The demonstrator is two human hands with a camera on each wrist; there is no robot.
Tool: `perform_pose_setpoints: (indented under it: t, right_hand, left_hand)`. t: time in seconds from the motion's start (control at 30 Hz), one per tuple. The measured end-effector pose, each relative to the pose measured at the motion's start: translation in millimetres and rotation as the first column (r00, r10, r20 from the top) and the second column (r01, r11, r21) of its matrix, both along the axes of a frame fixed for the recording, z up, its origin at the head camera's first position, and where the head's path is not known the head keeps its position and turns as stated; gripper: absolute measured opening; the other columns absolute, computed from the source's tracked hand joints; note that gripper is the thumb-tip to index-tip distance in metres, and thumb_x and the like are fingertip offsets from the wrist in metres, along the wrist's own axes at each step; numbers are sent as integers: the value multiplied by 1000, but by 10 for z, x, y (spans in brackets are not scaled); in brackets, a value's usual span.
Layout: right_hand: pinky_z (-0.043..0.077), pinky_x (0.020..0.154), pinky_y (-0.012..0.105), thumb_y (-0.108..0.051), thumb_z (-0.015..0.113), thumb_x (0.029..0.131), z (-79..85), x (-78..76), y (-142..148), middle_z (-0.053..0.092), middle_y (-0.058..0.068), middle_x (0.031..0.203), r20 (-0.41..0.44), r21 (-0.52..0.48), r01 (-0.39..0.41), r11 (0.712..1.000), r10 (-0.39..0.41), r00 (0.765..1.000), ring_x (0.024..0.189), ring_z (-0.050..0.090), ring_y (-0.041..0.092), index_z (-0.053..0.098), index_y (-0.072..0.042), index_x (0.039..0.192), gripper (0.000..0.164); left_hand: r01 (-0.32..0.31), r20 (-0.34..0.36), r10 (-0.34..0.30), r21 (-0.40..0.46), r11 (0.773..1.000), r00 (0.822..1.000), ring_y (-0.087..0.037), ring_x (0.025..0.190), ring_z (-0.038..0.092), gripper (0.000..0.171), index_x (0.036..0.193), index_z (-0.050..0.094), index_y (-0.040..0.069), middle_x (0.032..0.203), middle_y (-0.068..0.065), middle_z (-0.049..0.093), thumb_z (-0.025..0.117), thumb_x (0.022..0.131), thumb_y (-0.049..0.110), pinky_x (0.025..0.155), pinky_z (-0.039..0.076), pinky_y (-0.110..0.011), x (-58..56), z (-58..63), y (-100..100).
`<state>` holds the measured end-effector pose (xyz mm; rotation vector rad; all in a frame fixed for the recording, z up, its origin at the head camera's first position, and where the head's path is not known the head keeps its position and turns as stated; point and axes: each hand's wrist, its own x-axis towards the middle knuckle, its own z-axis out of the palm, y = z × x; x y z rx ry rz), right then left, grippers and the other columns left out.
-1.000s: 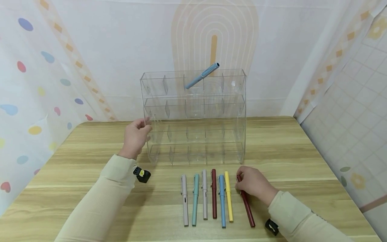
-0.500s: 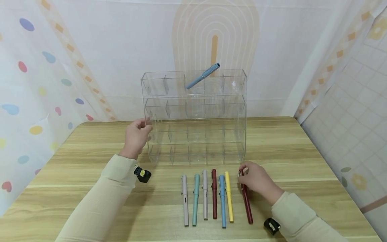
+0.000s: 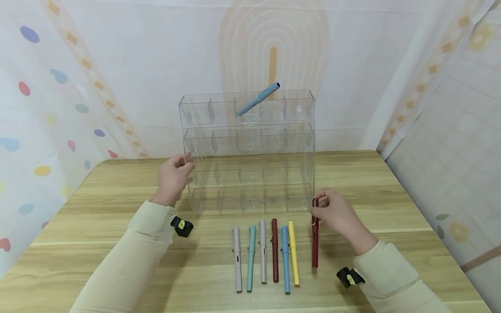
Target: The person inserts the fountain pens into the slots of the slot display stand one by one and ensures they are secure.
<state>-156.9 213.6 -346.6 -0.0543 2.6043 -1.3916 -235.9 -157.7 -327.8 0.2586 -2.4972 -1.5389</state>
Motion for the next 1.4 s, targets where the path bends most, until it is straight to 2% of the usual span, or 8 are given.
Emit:
perform_pose_setpoints:
  t: [0.27,0.53,0.67,0.77,0.9,1.0,1.13,1.4]
  right_hand:
    - [56,65,32,-5,58,92,186,-89,30,53,13,94,-79,-133,47,990,-58,995,70,62,11,41,12,125,41]
    - [56,67,26,-7,59,92,392,-176,14,52,3,93,-158,-269,164,949,-211,965,72,62,2,43,6,122,36]
    - [55,66,23,-6,60,91,501,-233,-9,51,0,92,-176,-368,214,905,-294,940,72,61,1,46,-6,111,24]
    - [55,63,21,-3,62,89,587,-277,-27,51,0,90,-158,-493,230,839,-346,925,69,61,3,46,-13,104,24]
    - [54,60,21,2,62,87,713,-348,-61,52,2,87,-142,-644,226,730,-405,903,65,63,6,46,-12,102,26]
    - [54,59,22,4,62,86,805,-408,-97,52,3,87,-146,-697,225,680,-442,885,63,63,7,46,-12,101,27]
    - [54,58,22,2,63,86,913,-486,-157,51,5,89,-140,-732,247,635,-496,857,64,63,8,45,-12,101,28]
    - [54,60,21,-3,66,87,1109,-647,-282,52,6,93,-168,-749,287,597,-590,790,72,65,7,47,-15,101,27]
  left_hand:
    - [-4,-15,4,-2,1000,1000,-21,92,55,39,129,58,0,120,-16,60,49,92,9,61,43,-18,-9,-10,5]
    - [-8,-20,8,-7,1000,1000,-23,95,54,37,127,60,-1,120,-16,60,49,93,9,64,43,-22,-32,-19,12]
    - [-13,-23,13,-7,1000,1000,-24,101,53,36,125,61,-1,120,-16,60,49,93,9,71,43,-26,-35,-18,16]
    - [-15,-16,15,4,1000,1000,-24,100,52,36,125,61,0,121,-16,59,49,93,9,72,43,-28,-34,-16,20]
    - [-20,-4,20,19,1000,1000,-25,102,51,37,127,60,0,123,-16,58,48,93,8,75,44,-30,-38,-19,24]
    - [-21,-3,21,23,1000,1000,-25,105,51,37,127,59,0,124,-16,57,49,93,8,79,44,-32,-41,-20,25]
    - [-19,-9,19,16,1000,1000,-26,107,52,37,126,60,0,122,-16,58,48,93,8,79,45,-33,-48,-20,20]
    - [-18,-9,18,2,1000,1000,-26,108,52,35,125,60,0,123,-16,58,48,94,9,79,45,-33,-46,-26,5]
